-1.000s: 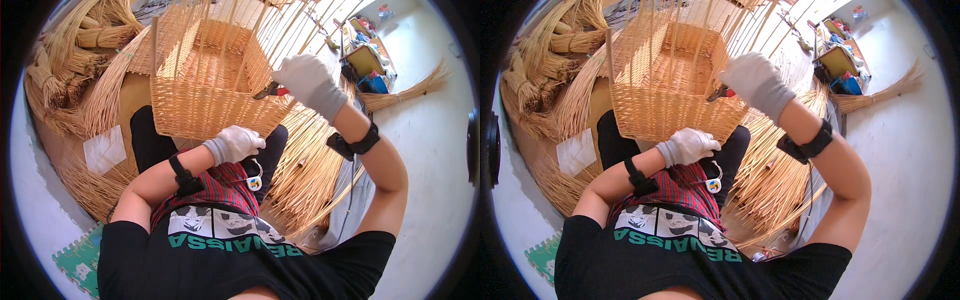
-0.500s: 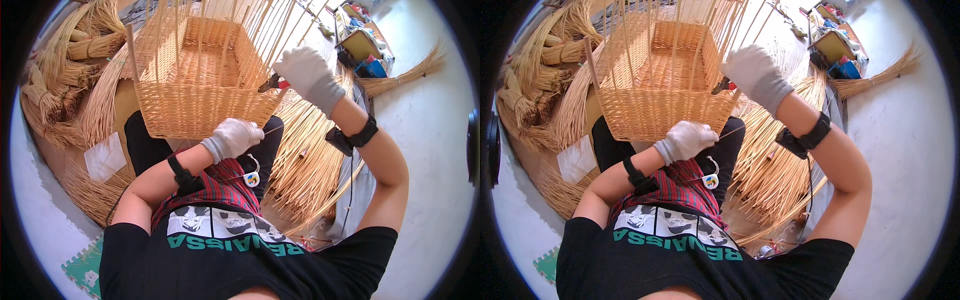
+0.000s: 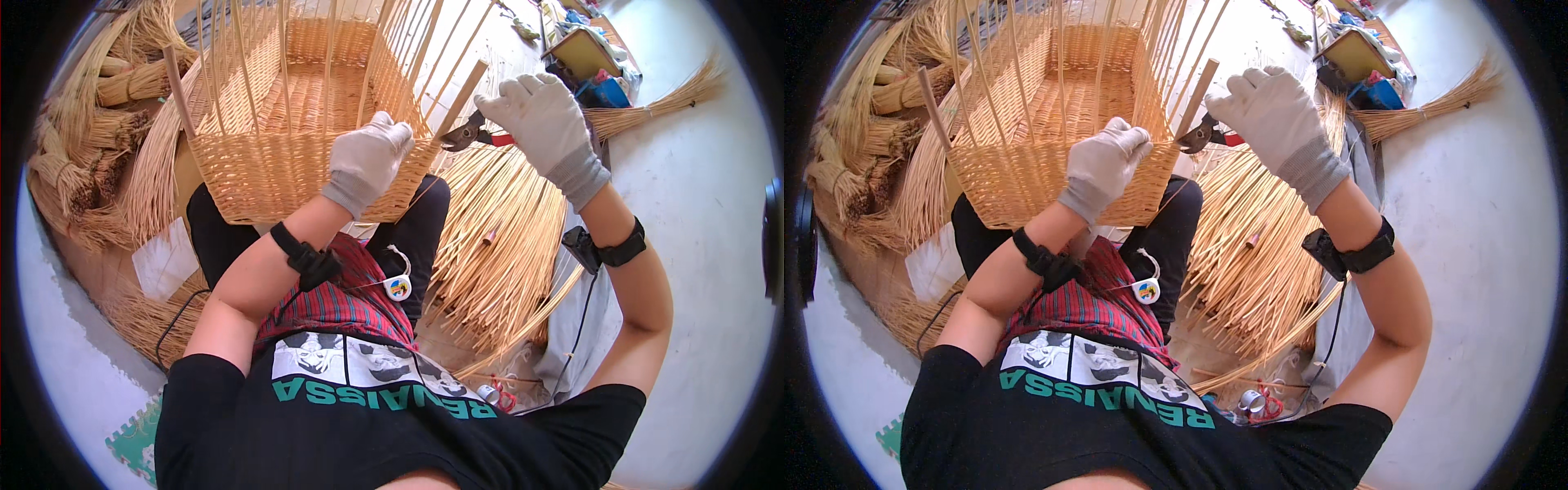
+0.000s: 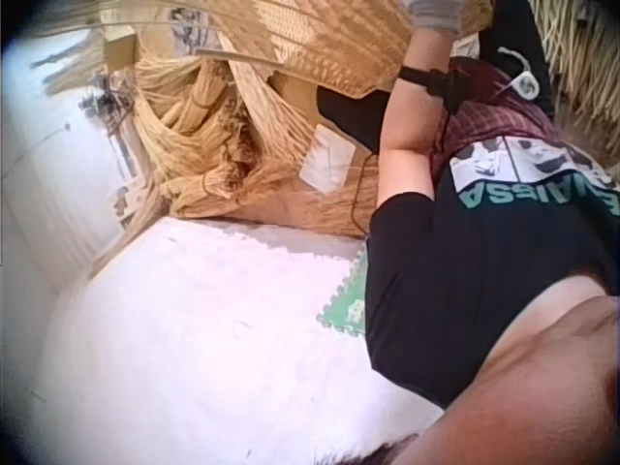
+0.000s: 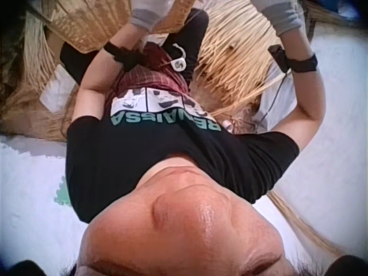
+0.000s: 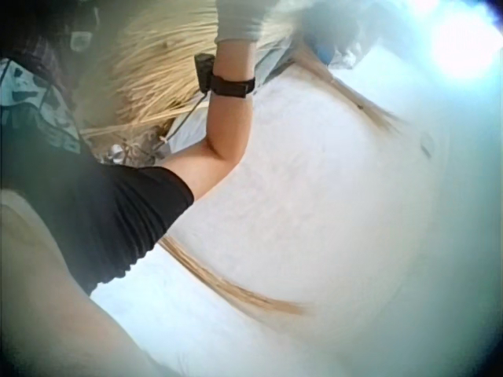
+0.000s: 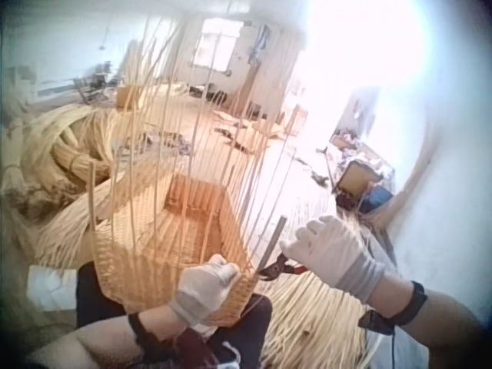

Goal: Weaving a large rectangular wicker basket and trimming excess strands with snips.

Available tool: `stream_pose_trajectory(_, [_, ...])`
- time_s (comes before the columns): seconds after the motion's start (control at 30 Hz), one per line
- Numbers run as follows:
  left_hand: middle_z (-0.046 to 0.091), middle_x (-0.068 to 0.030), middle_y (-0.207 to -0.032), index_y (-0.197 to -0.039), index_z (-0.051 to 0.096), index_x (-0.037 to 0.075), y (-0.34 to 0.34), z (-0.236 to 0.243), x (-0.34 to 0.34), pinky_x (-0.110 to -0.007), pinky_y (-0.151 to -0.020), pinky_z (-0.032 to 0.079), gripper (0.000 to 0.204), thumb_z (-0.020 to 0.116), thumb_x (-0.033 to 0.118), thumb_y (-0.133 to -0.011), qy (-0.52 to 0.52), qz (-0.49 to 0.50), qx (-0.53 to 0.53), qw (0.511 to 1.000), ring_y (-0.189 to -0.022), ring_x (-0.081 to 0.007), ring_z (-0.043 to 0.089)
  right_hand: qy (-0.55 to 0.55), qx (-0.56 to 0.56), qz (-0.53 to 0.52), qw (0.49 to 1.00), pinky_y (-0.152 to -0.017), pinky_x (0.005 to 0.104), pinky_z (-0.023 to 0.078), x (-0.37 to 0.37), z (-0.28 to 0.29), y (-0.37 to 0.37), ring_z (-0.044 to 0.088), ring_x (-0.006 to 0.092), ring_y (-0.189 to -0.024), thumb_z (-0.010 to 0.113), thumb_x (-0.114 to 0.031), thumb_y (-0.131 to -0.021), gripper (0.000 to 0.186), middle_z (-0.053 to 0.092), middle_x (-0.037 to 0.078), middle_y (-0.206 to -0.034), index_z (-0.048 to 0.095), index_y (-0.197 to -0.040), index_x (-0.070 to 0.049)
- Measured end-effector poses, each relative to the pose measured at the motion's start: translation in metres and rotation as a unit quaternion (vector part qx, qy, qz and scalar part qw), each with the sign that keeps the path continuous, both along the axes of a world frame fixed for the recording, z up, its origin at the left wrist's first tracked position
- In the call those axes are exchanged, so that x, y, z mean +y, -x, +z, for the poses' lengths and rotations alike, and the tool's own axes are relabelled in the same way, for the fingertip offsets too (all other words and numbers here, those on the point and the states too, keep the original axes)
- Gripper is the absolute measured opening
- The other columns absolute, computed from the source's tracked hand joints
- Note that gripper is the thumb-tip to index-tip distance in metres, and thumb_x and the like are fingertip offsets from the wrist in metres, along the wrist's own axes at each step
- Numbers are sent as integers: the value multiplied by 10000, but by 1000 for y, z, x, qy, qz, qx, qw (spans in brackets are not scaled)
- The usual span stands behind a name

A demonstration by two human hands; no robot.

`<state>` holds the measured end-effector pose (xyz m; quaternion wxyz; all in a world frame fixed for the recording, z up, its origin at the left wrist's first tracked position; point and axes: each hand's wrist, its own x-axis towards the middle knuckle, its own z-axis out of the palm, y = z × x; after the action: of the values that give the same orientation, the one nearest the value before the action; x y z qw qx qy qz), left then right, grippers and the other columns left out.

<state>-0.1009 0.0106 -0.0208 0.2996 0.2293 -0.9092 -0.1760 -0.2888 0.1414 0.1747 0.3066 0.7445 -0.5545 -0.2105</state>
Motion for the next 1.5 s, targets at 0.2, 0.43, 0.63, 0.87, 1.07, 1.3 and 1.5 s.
stream_pose_trajectory(0.2, [695,-65,-961,-1013,764,162,-3,4,2,-407,-685,561,137,733,289,-972,-9,12,50,999,-815,-293,715,-9,11,28,999,-847,322,527,3,-20,-1,656,165,-968,688,-180,-894,164,629,-12,-928,726,-1047,-226])
stream_pose_trajectory(0.43, [698,-91,-947,-1064,756,152,4,12,3,-414,-700,569,128,730,239,-974,-4,46,32,998,-825,-303,718,-4,1,4,1000,-872,334,538,29,-7,35,668,175,-967,684,-181,-902,284,652,-3,-964,731,-1177,-233])
stream_pose_trajectory(0.63, [691,-118,-923,-1052,690,171,9,13,0,-449,-683,581,93,680,236,-986,38,-29,31,998,-850,-317,726,110,-17,76,991,-1035,356,492,28,-34,53,638,174,-1102,669,-178,-912,383,661,9,-1079,673,-1293,-212])
stream_pose_trajectory(0.87, [718,-100,-937,-1052,672,164,7,2,3,-408,-721,599,107,695,197,-953,63,-10,3,998,-935,-318,735,70,-20,37,997,-1111,403,468,2,-57,61,627,225,-1206,665,-155,-912,465,666,35,-1204,647,-1371,-232])
stream_pose_trajectory(1.07, [711,-85,-877,-1043,653,186,11,4,8,-405,-697,604,90,691,201,-962,98,22,-18,995,-925,-306,738,97,-37,86,991,-1133,406,464,-7,-59,63,633,229,-1220,661,-166,-916,444,675,35,-1211,663,-1355,-235])
stream_pose_trajectory(1.3, [707,-88,-871,-1027,642,179,15,5,13,-410,-646,597,87,691,201,-958,91,48,-43,994,-869,-295,737,99,-54,99,989,-1146,415,452,-12,-57,67,636,226,-1195,676,-159,-891,432,681,34,-1186,686,-1318,-223])
stream_pose_trajectory(1.5, [664,-105,-855,-1055,619,195,17,-5,14,-414,-531,565,88,658,202,-977,101,81,-69,989,-714,-297,716,100,-110,91,985,-1109,404,458,-17,-42,67,646,235,-1158,676,-111,-856,393,699,47,-1140,737,-1236,-195])
